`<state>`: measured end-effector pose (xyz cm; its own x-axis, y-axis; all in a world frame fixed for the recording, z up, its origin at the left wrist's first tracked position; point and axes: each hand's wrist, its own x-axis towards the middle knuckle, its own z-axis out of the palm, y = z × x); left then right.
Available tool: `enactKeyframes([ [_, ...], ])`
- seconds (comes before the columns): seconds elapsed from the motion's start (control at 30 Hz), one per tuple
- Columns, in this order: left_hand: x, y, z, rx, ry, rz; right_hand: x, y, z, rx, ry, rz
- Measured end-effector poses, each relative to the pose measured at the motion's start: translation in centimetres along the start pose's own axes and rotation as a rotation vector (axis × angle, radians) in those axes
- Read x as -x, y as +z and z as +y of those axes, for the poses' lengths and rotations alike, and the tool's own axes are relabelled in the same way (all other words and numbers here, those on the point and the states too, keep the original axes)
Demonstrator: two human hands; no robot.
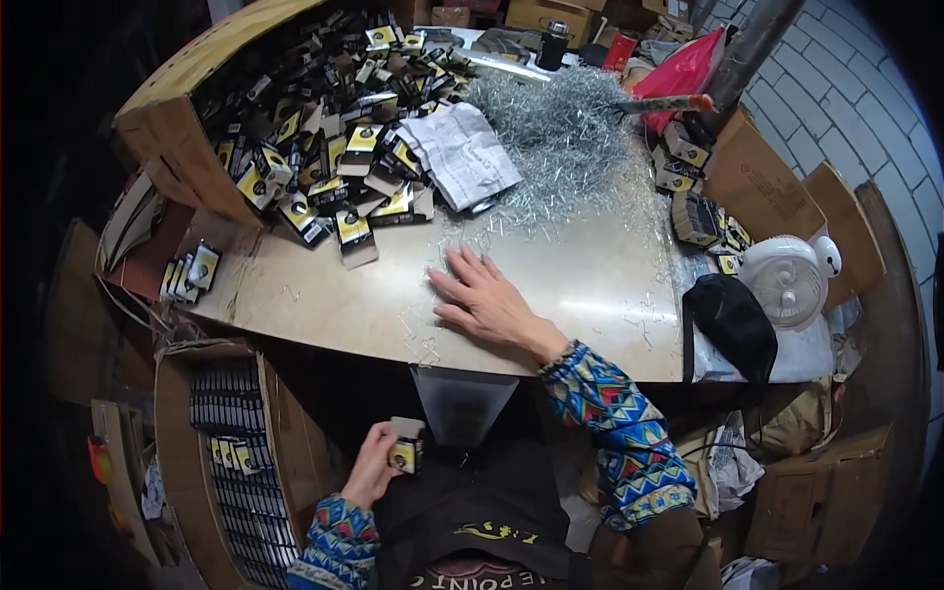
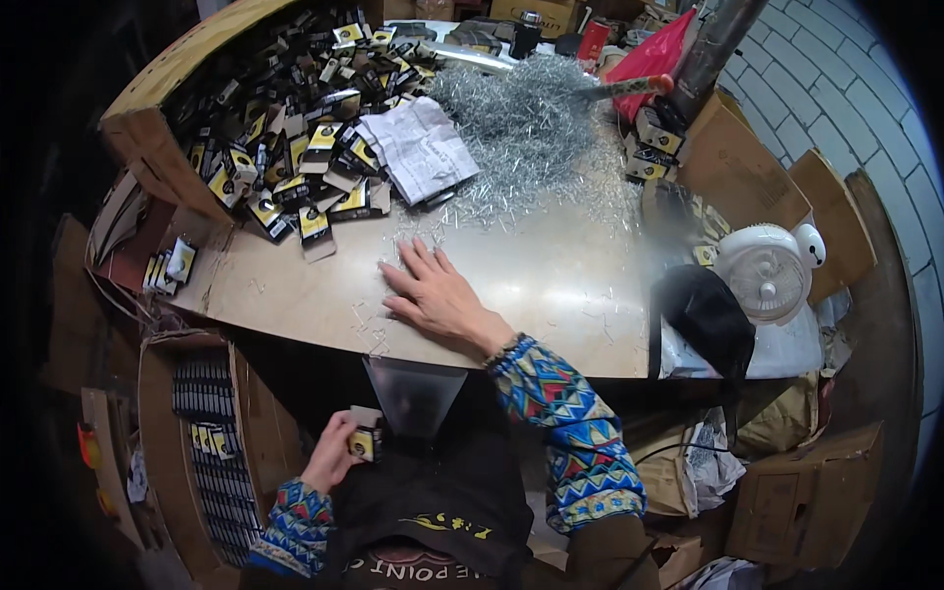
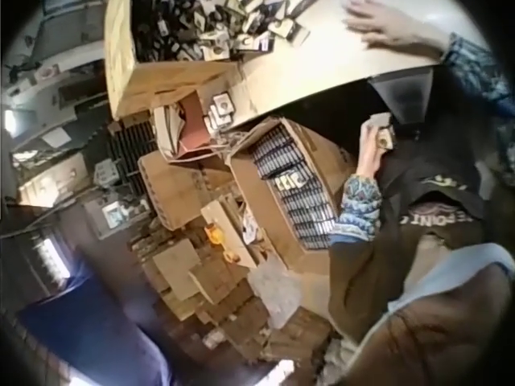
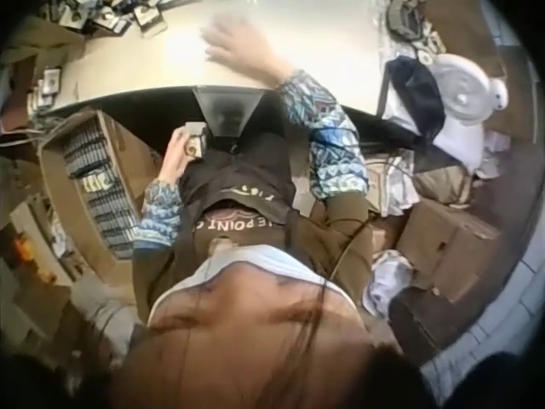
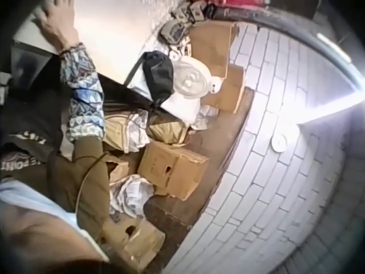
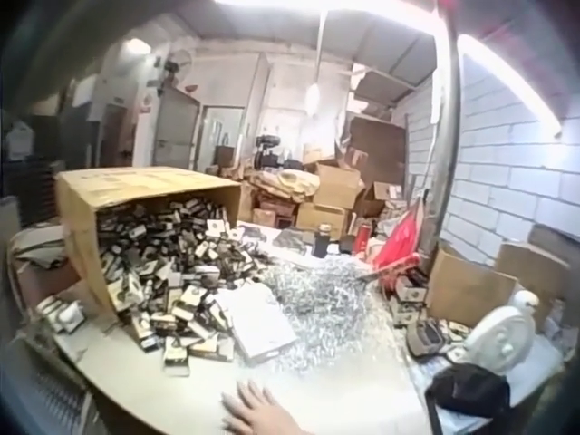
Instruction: Packaging small rectangular boxes from a larger container into individual plastic bags.
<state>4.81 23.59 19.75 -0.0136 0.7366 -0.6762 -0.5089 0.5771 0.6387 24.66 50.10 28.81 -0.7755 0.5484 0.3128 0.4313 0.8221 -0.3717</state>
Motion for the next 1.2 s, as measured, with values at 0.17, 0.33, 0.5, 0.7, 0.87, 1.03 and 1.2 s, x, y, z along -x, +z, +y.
enactKeyframes([
  [0.17, -0.7, 3.1, -3.9, -0.186, -0.038, -0.038, 0.8, 3.2, -4.8, 0.146, 0.125, 0.029],
  [0.33, 0.4, 6.5, -4.2, 0.138, -0.058, 0.004, 4.6, 3.4, -9.9, 0.094, 0.209, 0.093],
  [0.5, 0.7, 6.5, -4.4, 0.143, 0.004, 0.006, 7.1, -1.8, -12.8, -0.069, 0.186, -0.010],
  [0.7, 0.9, 6.8, -6.2, -0.892, 0.414, 0.076, 9.1, -1.6, -11.0, -0.292, 0.233, -0.073],
  [0.87, 0.8, 7.0, -6.4, -0.785, 0.467, 0.006, 13.5, 4.7, -13.0, -0.164, 0.095, -0.193],
  [1.03, 1.6, 4.5, -7.1, -1.052, 0.632, 0.041, 14.4, 3.5, -13.5, -0.630, 0.131, -0.369],
  [1.2, 3.8, 5.2, -3.8, -0.998, 0.732, 0.022, 12.7, 0.8, -12.4, -0.659, 0.368, -0.310],
])
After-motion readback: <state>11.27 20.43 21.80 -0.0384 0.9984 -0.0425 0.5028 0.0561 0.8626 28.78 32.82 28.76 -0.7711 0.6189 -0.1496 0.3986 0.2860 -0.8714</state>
